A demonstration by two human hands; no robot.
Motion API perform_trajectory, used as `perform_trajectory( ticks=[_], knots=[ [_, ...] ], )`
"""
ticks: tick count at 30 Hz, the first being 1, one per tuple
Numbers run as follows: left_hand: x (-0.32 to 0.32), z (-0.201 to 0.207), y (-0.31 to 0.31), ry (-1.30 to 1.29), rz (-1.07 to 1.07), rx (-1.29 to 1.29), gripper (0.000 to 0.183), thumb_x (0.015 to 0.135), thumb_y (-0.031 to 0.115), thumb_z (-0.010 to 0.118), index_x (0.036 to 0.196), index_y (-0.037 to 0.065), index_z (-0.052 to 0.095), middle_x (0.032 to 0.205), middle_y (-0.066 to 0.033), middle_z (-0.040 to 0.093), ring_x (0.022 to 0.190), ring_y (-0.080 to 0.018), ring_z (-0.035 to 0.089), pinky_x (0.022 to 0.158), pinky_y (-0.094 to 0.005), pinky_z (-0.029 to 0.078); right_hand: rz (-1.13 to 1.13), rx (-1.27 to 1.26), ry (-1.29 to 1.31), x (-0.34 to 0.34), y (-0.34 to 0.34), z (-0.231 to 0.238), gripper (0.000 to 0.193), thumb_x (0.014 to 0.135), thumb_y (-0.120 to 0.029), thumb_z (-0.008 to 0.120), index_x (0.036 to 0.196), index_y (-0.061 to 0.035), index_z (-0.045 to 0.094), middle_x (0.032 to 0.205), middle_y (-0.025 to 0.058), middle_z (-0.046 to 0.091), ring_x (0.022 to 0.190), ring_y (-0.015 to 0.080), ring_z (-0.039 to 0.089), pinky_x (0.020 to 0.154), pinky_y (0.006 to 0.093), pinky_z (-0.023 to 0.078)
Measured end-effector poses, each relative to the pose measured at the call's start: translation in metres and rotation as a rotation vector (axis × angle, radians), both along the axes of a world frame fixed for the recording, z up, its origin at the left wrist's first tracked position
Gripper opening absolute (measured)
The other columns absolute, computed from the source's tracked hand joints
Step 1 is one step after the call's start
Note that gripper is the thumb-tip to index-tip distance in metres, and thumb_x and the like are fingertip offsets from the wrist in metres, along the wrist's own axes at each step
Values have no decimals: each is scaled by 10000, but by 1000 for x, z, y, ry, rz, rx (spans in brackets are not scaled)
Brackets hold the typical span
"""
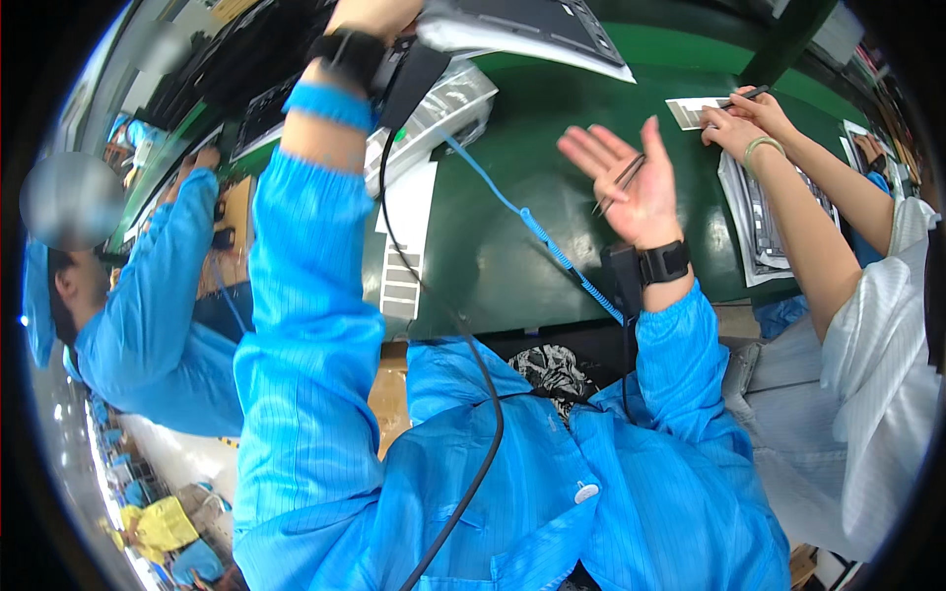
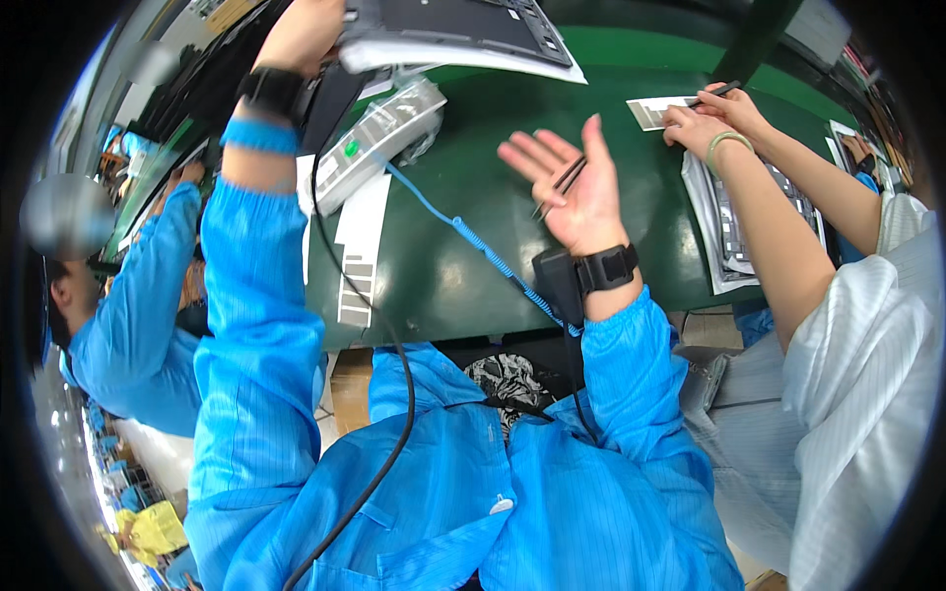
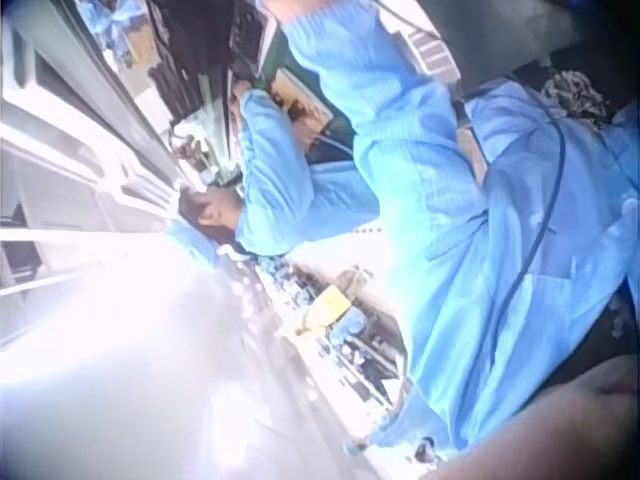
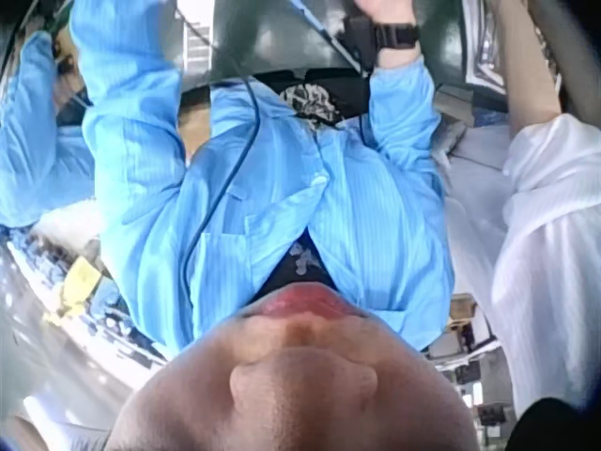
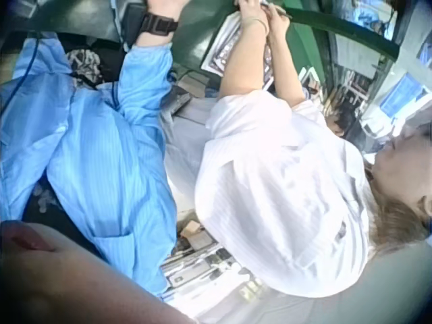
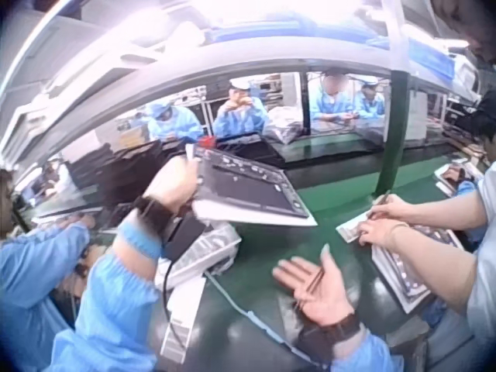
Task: Assembling electronic components by attaching small parts to a tablet-like device frame on an assembly line.
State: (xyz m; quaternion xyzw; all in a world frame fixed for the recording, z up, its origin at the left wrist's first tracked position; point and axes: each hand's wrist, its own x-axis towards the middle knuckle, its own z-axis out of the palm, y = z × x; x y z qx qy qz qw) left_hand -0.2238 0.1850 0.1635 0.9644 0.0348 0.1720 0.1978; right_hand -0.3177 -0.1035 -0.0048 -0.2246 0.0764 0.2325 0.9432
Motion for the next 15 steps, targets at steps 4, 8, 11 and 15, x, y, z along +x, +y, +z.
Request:
perform_trajectory(
  ticks=[4, 8, 11, 15],
  knots=[
    [-120, -32, 14, -102, -70, -312, 372, 995, 309, 494, 980, -43, 614, 793, -21, 598, 728, -107, 501, 692, -303, 446, -131, -75, -121, -20, -23, 7, 558, 1000, -442, 467, 1224, 68, 508, 1250, 243, 591, 1144, 324, 607, 384, 188, 352],
    [-217, -72, -10, -129, 6, -452, 352, 1010, 279, 445, 978, -50, 565, 813, -222, 604, 771, -347, 589, 717, -398, 459, -275, -541, -192, -72, -49, 3, 269, 992, -217, 532, 1111, 9, 615, 951, 107, 703, 745, 144, 682, 367, 183, 293],
    [-253, -110, -30, -55, -10, -653, 316, 1029, 256, 438, 976, -38, 541, 742, -138, 547, 698, -227, 516, 664, -345, 436, -265, -756, -144, -105, -60, 0, 302, 969, -231, 582, 1116, 32, 607, 805, 97, 675, 564, 90, 594, 361, 183, 263],
    [-255, -169, -48, 107, -34, -790, 285, 1031, 244, 430, 970, -23, 510, 752, -148, 555, 713, -240, 529, 675, -374, 437, -292, -1083, -132, -140, -82, -15, 274, 918, -128, 642, 1112, 61, 594, 714, 58, 629, 502, 51, 513, 388, 179, 268]
  ],
)
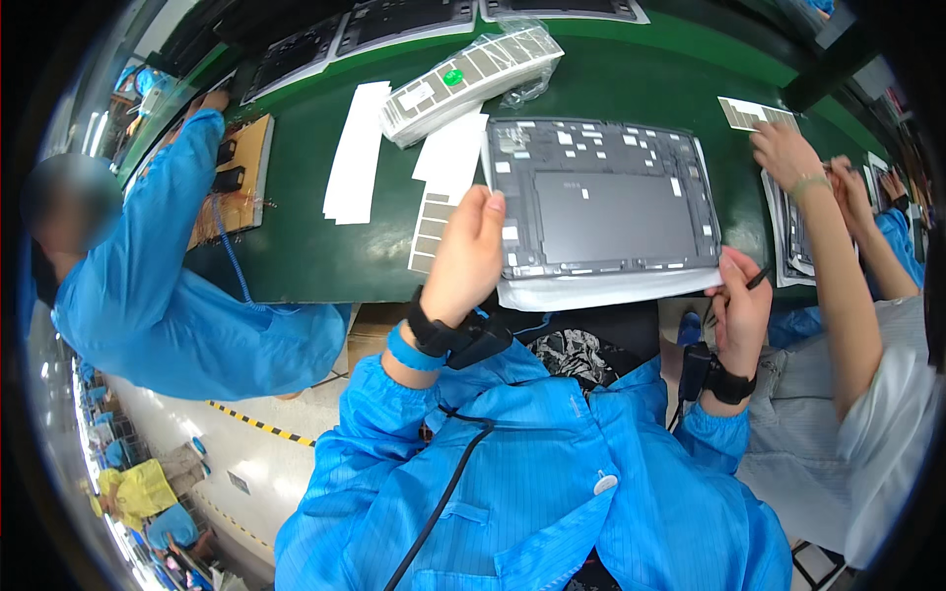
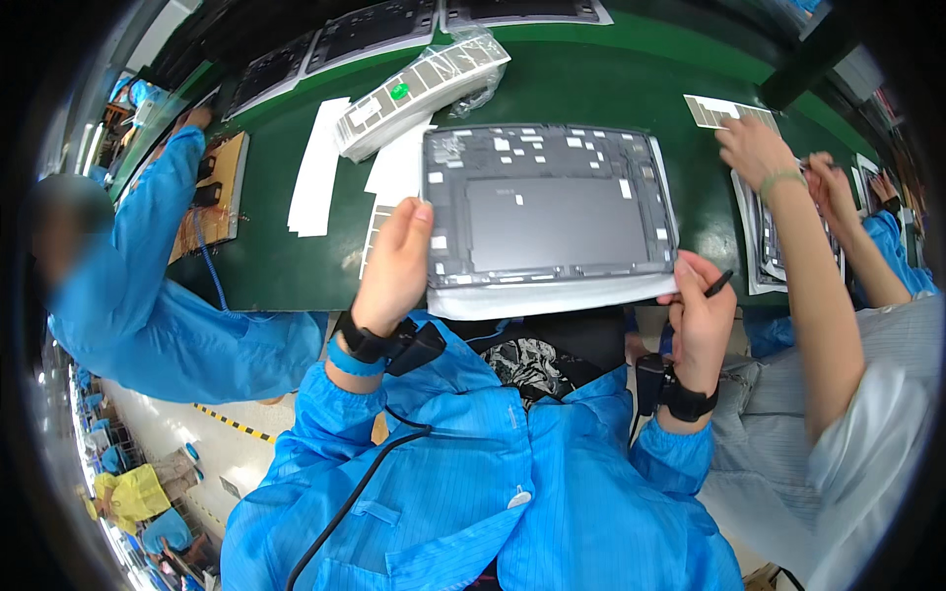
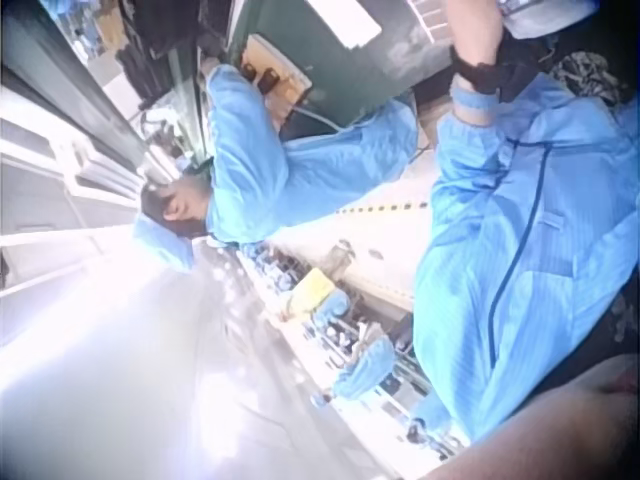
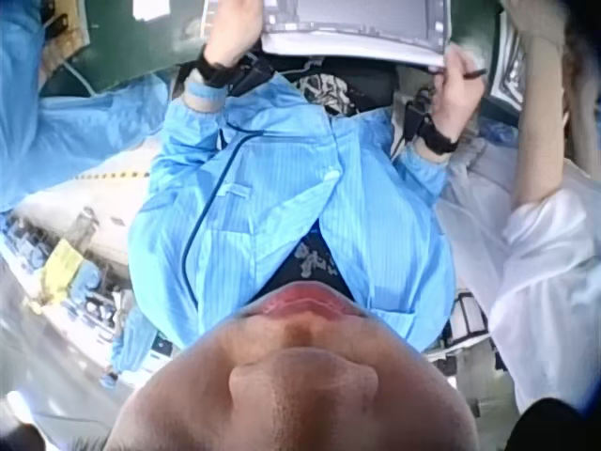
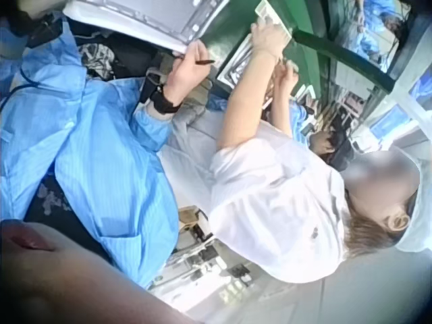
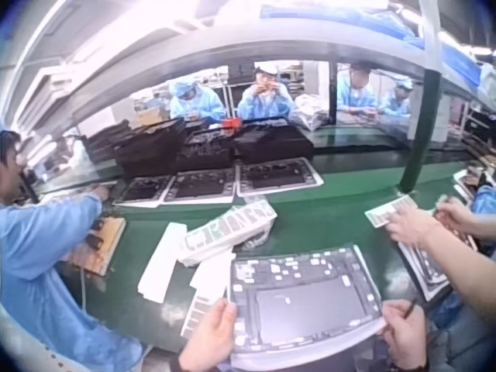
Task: Assembling electronic components by attaching small parts to a tablet-like device frame on an assembly line.
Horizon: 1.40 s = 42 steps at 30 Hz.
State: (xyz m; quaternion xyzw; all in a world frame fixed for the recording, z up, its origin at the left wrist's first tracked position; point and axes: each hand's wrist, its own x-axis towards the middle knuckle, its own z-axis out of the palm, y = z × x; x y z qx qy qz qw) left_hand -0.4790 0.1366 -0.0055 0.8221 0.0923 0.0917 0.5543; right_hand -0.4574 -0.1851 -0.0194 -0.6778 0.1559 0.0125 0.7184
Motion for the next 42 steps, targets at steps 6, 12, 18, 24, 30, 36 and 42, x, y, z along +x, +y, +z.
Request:
perform_trajectory(
  ticks=[6, 12, 18, 24, 30, 36, 42],
  knots=[
    [21, -28, -10, 76, -39, 197, 232, 1009, 213, 459, 987, -18, 466, 725, -258, 596, 710, -441, 591, 626, -489, 441, -45, -453, -78, -14, 0, -24, 148, 906, -100, 638, 1003, 8, 613, 682, -7, 551, 560, 49, 479, 502, 205, 359],
    [16, -12, -3, 70, -100, 588, 282, 916, 221, 609, 970, -20, 473, 789, -268, 604, 752, -443, 606, 644, -510, 475, -79, -885, -120, -15, 16, -13, 160, 905, -147, 646, 968, -2, 617, 662, 8, 529, 560, 94, 455, 512, 249, 370],
    [-27, 0, 61, -31, -223, 965, 463, 883, 100, 594, 1341, 76, 527, 1401, -141, 488, 1330, -355, 408, 1045, -487, 347, -219, -676, -620, -32, 54, 4, 322, 976, -289, 534, 927, 20, 608, 792, 102, 600, 653, 137, 523, 580, 265, 425],
    [-52, -26, 29, -23, -189, 912, 539, 858, 155, 640, 1376, 85, 507, 1412, -132, 459, 1278, -376, 409, 1055, -485, 330, 333, -103, -319, -25, 118, 28, 463, 1051, -320, 354, 850, 15, 602, 616, -28, 472, 495, 40, 367, 458, 215, 259],
    [-50, -33, 41, -60, -139, 769, 544, 827, 173, 680, 1340, 59, 536, 1374, -95, 497, 1194, -339, 435, 1027, -441, 327, 580, 210, -52, 22, 183, 35, 288, 977, -237, 583, 892, 31, 647, 679, 13, 604, 562, 51, 512, 505, 196, 391],
    [-46, -36, 42, -33, -121, 750, 642, 783, 175, 724, 1371, 48, 498, 1420, -103, 489, 1315, -330, 421, 1025, -420, 324, 511, -84, -201, 30, 214, 0, 160, 880, -131, 673, 826, 19, 667, 666, 5, 615, 608, 25, 514, 521, 194, 393],
    [-44, -32, 46, -5, -82, 575, 758, 737, 188, 781, 1396, 35, 439, 1378, -118, 524, 1300, -306, 447, 1037, -403, 314, 494, -151, -119, 31, 215, -7, 163, 881, -130, 669, 805, 10, 635, 654, -6, 598, 572, 19, 498, 496, 201, 385]
  ],
)
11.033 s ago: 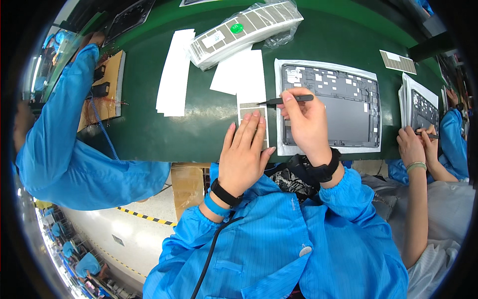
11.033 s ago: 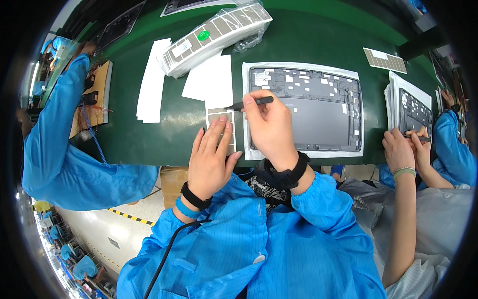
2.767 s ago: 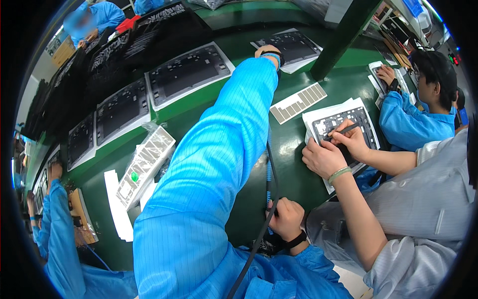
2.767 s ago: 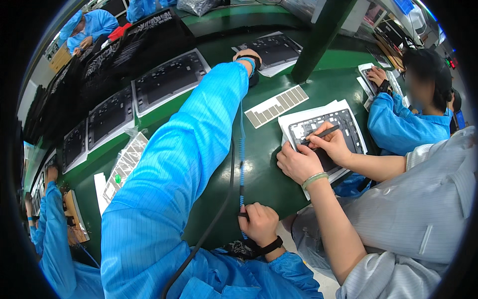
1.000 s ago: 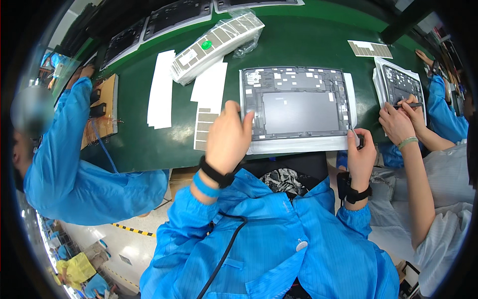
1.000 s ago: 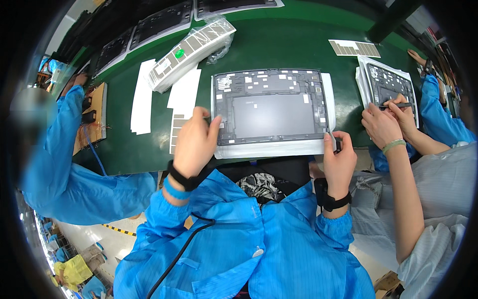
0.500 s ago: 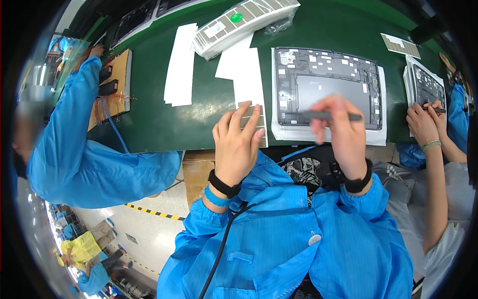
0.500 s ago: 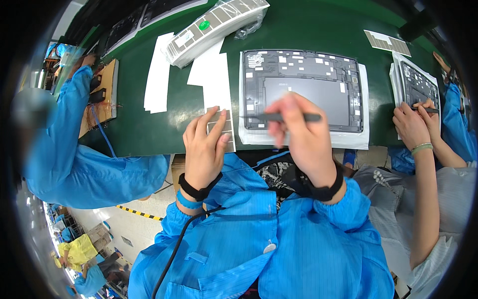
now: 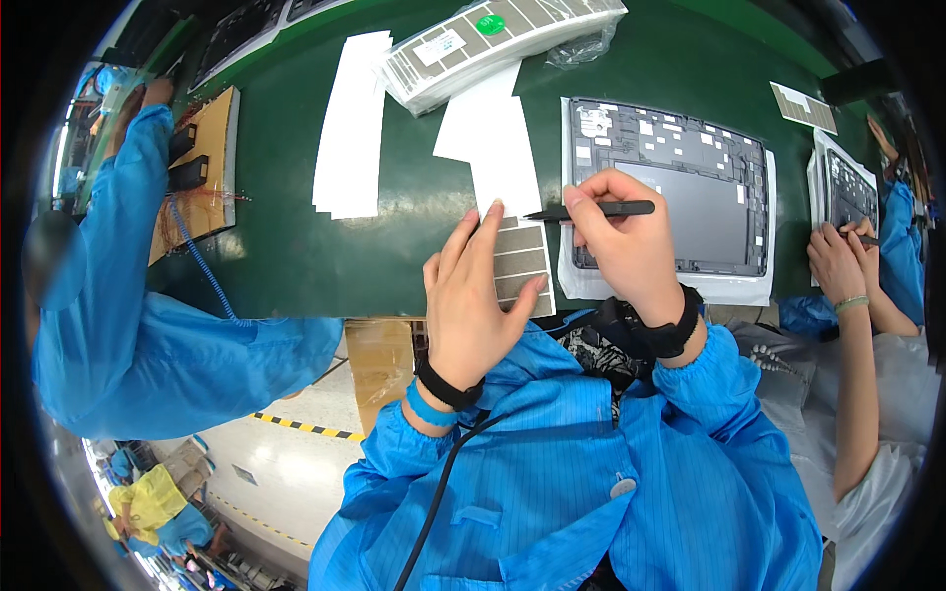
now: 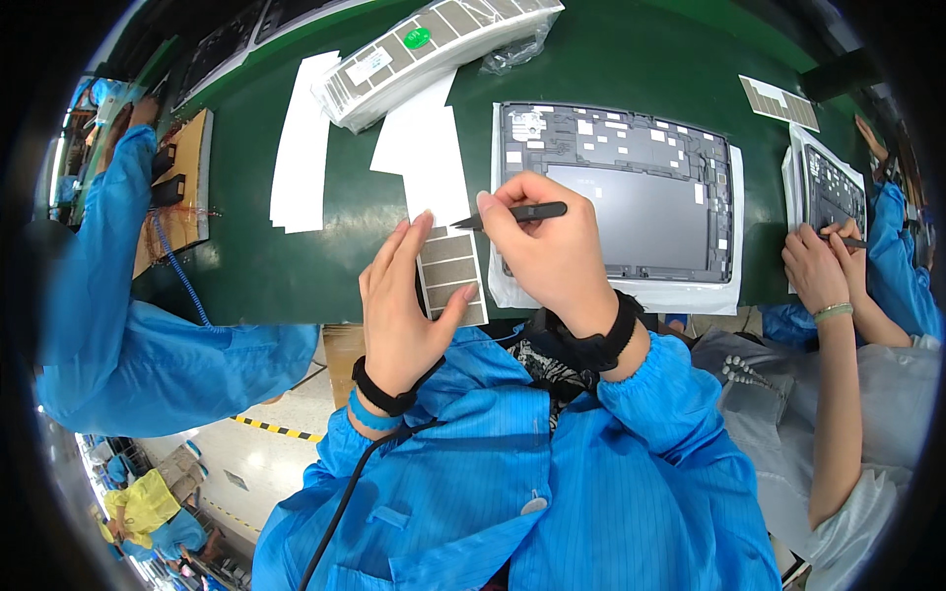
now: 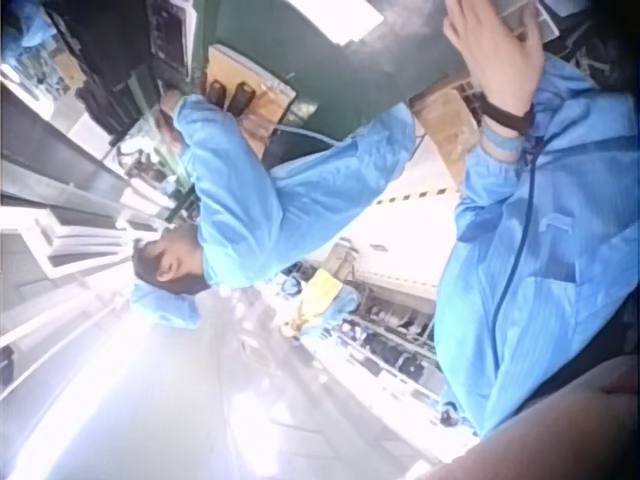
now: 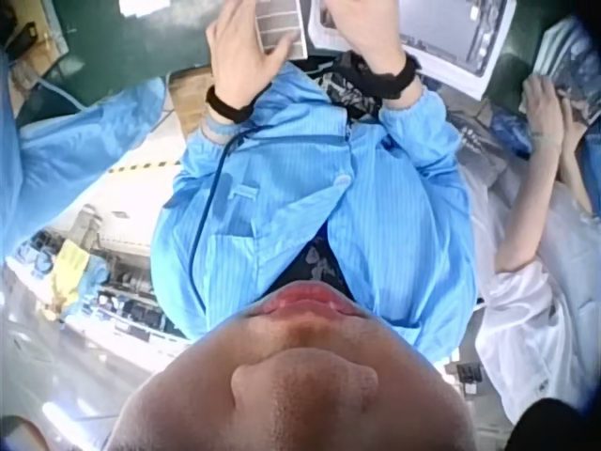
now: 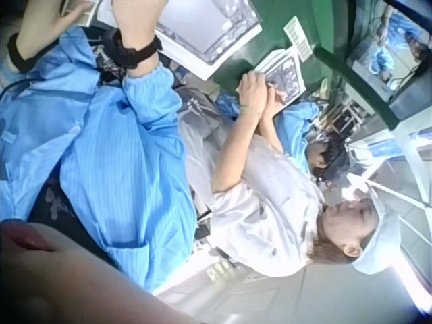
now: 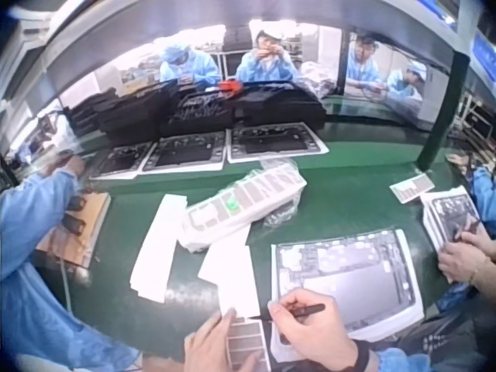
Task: Assembling electronic components by attaching small parts to a tablet-like device frame on an assembly line.
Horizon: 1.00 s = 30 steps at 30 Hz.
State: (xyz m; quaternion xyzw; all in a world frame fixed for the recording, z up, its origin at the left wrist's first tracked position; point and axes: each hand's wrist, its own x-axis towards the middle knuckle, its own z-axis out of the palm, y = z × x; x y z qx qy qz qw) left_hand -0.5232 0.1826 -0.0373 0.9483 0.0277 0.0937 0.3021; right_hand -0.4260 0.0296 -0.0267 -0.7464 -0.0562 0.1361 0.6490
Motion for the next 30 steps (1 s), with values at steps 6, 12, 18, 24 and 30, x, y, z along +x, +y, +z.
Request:
perform_trajectory(
  ticks=[6, 12, 18, 24, 30],
  knots=[
    [2, 0, 3, 14, -7, -47, 816, 723, 195, 796, 1418, 56, 390, 1358, -113, 540, 1302, -300, 443, 1041, -415, 308, 55, -14, 10, 2, -1, -1, 145, 880, -109, 674, 807, 10, 634, 664, -8, 605, 593, 20, 514, 507, 192, 394],
    [2, 0, 4, 30, -20, -62, 803, 718, 194, 797, 1409, 71, 409, 1355, -93, 545, 1303, -297, 440, 1041, -419, 306, 124, -26, -21, 1, 0, -5, 144, 884, -111, 683, 832, 15, 635, 668, -5, 609, 609, 24, 531, 525, 192, 410],
    [3, 1, 4, 43, -7, -84, 791, 716, 200, 798, 1401, 71, 424, 1343, -93, 550, 1302, -301, 440, 1040, -418, 308, 95, 50, 66, 1, -1, 4, 124, 900, -92, 661, 875, 29, 651, 736, 33, 654, 637, 42, 575, 558, 194, 463],
    [2, 4, 3, 34, -9, -67, 776, 724, 205, 794, 1397, 69, 431, 1341, -95, 548, 1304, -300, 439, 1036, -417, 314, 57, 73, 51, -5, 8, 8, 109, 919, -73, 618, 971, 16, 653, 767, 64, 670, 620, 51, 584, 547, 193, 479],
    [10, 21, 9, 120, -39, 45, 719, 768, 170, 746, 1398, 49, 421, 1284, -131, 566, 1252, -318, 468, 994, -426, 343, -188, 89, -2, 5, -19, 24, 151, 944, -92, 585, 1043, 16, 622, 701, 51, 633, 532, 67, 541, 527, 209, 476]
  ],
)
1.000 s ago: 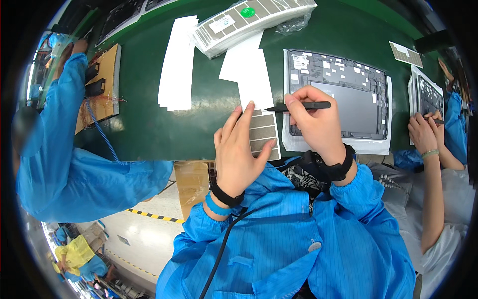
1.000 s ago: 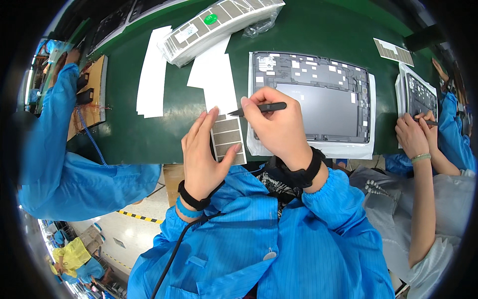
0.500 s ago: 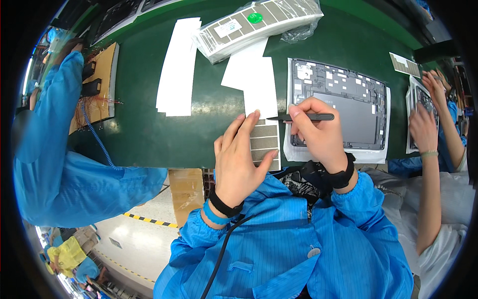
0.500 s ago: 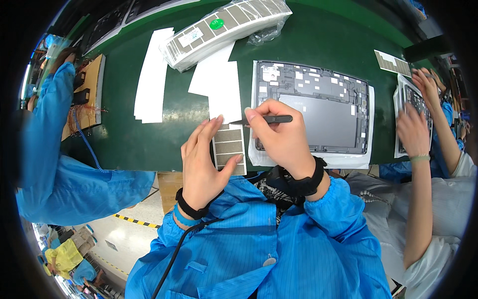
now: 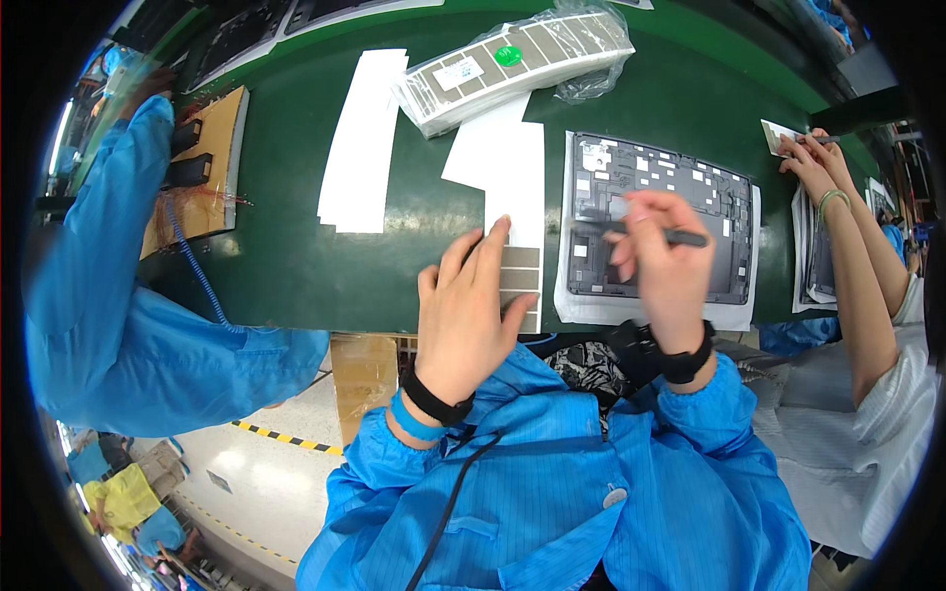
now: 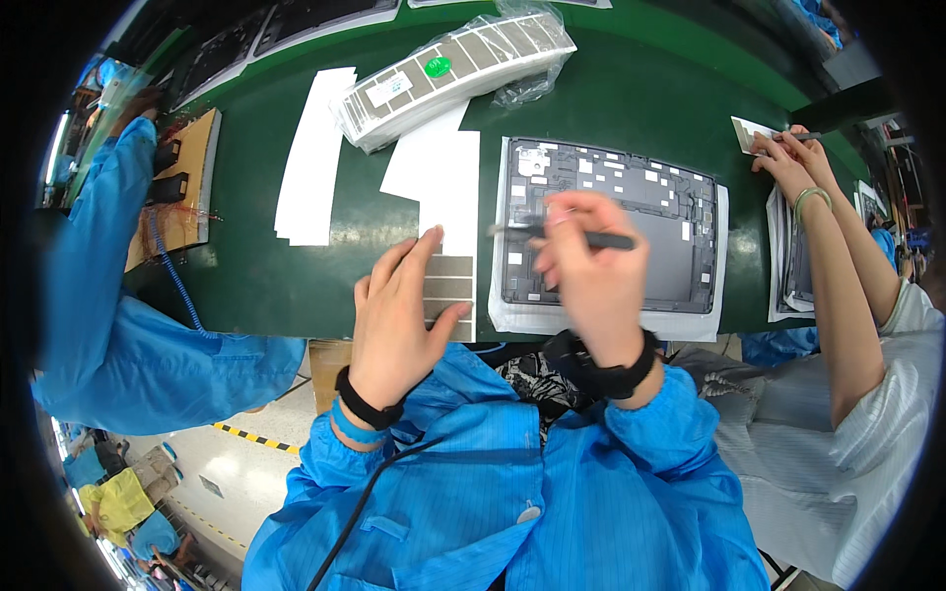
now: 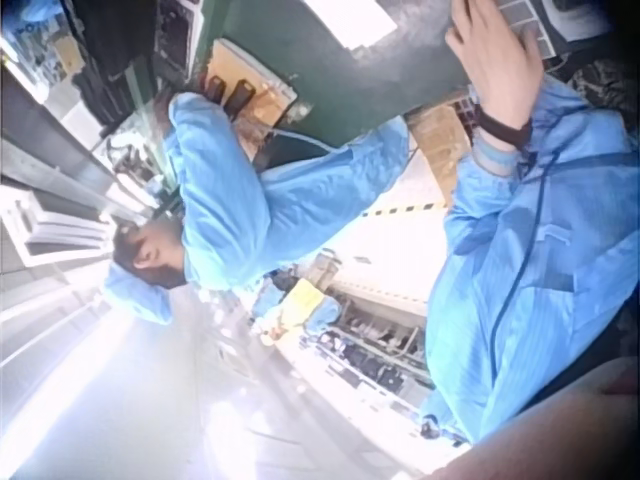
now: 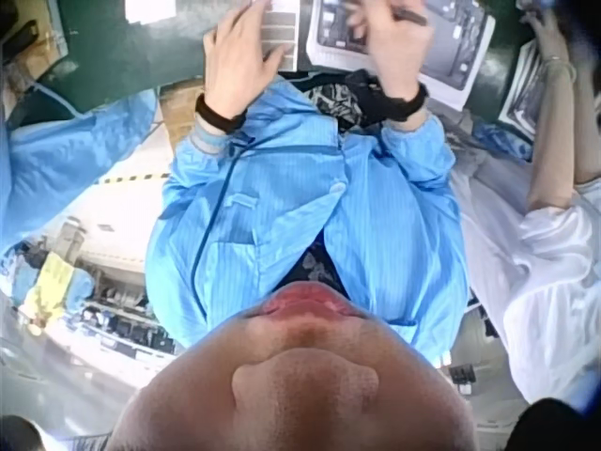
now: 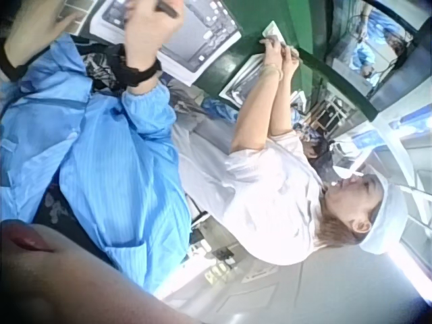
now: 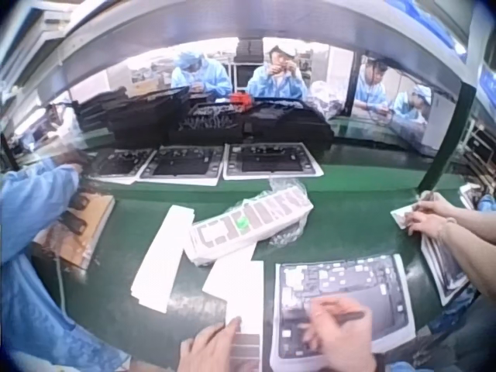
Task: Assembling electronic components by attaching small parts to a tablet-like device frame on an assembly line.
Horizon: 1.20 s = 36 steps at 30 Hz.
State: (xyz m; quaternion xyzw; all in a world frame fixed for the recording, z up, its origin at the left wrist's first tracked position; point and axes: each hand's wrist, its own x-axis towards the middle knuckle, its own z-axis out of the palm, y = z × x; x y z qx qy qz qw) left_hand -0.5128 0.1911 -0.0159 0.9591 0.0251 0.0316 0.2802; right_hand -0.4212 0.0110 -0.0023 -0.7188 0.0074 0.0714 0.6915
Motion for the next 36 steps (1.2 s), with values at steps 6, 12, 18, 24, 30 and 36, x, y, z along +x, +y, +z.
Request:
perform_trajectory(
  ticks=[6, 12, 18, 24, 30, 36],
  knots=[
    [23, 23, -7, -73, -43, 101, 554, 807, 105, 684, 1319, 39, 484, 1192, -136, 595, 1129, -304, 534, 898, -413, 367, -37, 125, 31, 44, -26, -24, 191, 960, -145, 580, 1041, 26, 610, 676, 40, 606, 571, 69, 523, 589, 211, 465],
    [49, 17, -26, -127, -24, 151, 340, 814, 115, 680, 1141, 61, 609, 1053, -81, 605, 977, -275, 564, 810, -408, 356, 30, 196, 74, 50, -17, -35, 172, 944, -165, 604, 991, 0, 610, 680, 16, 588, 623, 82, 557, 593, 214, 448],
    [58, 9, -31, -84, -35, 132, 267, 811, 138, 691, 1070, 80, 662, 998, -64, 598, 960, -261, 566, 809, -402, 355, 62, 117, 57, 49, -17, -31, 152, 942, -160, 602, 961, -9, 604, 678, 11, 582, 631, 79, 560, 588, 205, 440],
    [59, 11, -31, -91, -38, 125, 275, 802, 149, 704, 1067, 81, 668, 969, -63, 602, 940, -255, 572, 803, -395, 352, 56, 148, 48, 50, -17, -32, 142, 939, -148, 605, 961, -8, 599, 737, 18, 597, 641, 80, 568, 580, 207, 443],
    [62, 10, -34, -73, -53, 131, 283, 805, 159, 701, 1073, 78, 664, 953, -66, 601, 928, -260, 575, 798, -394, 348, 26, 63, 2, 45, -13, -37, 154, 941, -148, 602, 910, 3, 606, 761, 30, 623, 637, 80, 573, 587, 225, 474],
    [67, 12, -45, -108, -74, 182, 412, 805, 201, 701, 1176, 48, 610, 952, -64, 595, 900, -254, 569, 777, -396, 350, 7, 32, -4, 43, -10, -31, 151, 940, -143, 602, 908, 5, 609, 752, 34, 638, 630, 82, 580, 579, 228, 477]
  ],
)
